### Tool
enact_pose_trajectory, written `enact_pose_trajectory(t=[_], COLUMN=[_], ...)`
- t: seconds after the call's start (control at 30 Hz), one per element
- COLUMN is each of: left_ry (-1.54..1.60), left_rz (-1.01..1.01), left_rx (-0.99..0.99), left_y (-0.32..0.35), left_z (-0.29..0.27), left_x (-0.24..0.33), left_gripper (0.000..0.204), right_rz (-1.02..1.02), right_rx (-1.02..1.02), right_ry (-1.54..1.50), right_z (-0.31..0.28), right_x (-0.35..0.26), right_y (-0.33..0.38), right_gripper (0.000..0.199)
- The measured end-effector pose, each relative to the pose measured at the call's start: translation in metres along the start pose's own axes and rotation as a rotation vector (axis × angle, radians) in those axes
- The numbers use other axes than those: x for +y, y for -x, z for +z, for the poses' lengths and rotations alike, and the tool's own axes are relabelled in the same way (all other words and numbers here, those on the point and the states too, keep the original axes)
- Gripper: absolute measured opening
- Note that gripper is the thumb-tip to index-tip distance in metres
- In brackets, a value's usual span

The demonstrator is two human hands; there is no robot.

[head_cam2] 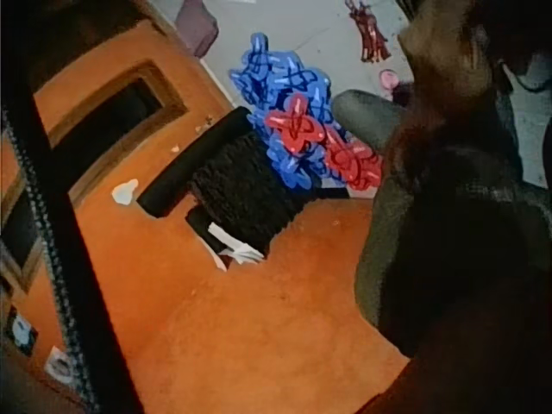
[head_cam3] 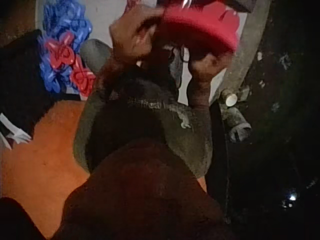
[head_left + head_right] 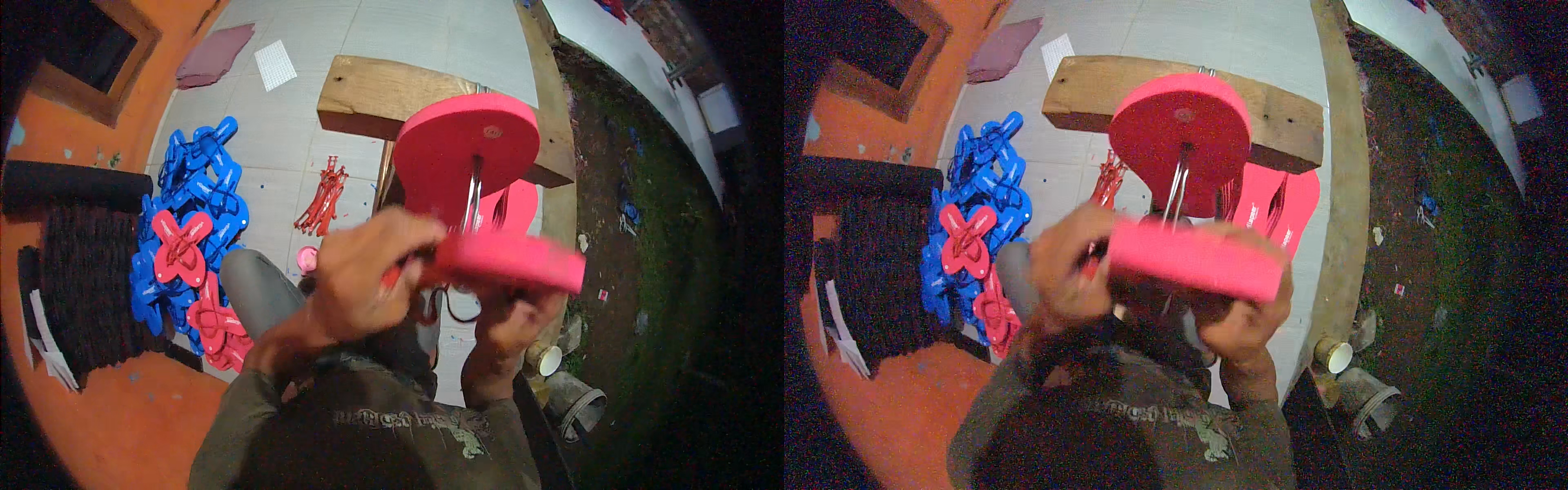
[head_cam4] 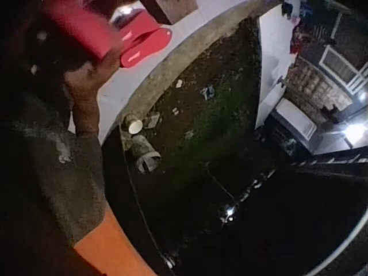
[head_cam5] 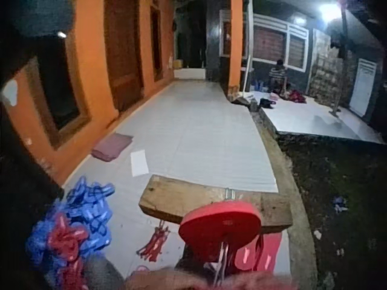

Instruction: The person attaches rubber straps to pink sandal soles using a metal threading tool while sitting among piles of blue and pink sandal components.

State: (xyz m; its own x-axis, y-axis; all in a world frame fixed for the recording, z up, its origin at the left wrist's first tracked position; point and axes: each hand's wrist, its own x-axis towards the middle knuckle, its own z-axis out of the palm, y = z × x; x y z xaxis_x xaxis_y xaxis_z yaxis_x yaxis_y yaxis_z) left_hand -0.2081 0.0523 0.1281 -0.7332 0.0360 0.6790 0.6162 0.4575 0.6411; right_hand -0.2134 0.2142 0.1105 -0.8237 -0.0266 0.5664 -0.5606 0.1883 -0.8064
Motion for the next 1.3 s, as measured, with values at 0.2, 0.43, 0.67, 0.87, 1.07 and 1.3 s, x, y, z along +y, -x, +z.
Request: enact_pose_trajectory(t=[0.2,0.43,0.67,0.87,1.07,1.3], left_ry=[0.325,0.752,0.375,0.093,0.126,0.386], left_rz=[-0.799,-0.633,-0.425,0.117,0.162,-0.157], left_rx=[-0.152,0.144,0.102,-0.005,-0.289,-0.362], left_y=[-0.026,0.027,0.033,0.011,-0.001,0.019], left_z=[-0.016,-0.017,0.006,0.011,0.004,0.018], left_x=[-0.005,-0.018,-0.005,-0.009,-0.03,-0.047], left_gripper=[0.018,0.023,0.015,0.008,0.022,0.031], right_rz=[0.165,0.173,0.227,0.209,0.241,0.253], right_rx=[0.158,0.151,0.099,0.059,-0.003,-0.17], right_ry=[-0.366,-0.383,-0.456,-0.504,-0.527,-0.44], right_z=[0.029,0.034,0.031,0.027,0.022,0.011], right_x=[0.014,0.007,0.0,0.002,0.005,0.012], right_y=[-0.04,-0.041,-0.045,-0.048,-0.051,-0.055], right_gripper=[0.041,0.035,0.031,0.029,0.029,0.035])
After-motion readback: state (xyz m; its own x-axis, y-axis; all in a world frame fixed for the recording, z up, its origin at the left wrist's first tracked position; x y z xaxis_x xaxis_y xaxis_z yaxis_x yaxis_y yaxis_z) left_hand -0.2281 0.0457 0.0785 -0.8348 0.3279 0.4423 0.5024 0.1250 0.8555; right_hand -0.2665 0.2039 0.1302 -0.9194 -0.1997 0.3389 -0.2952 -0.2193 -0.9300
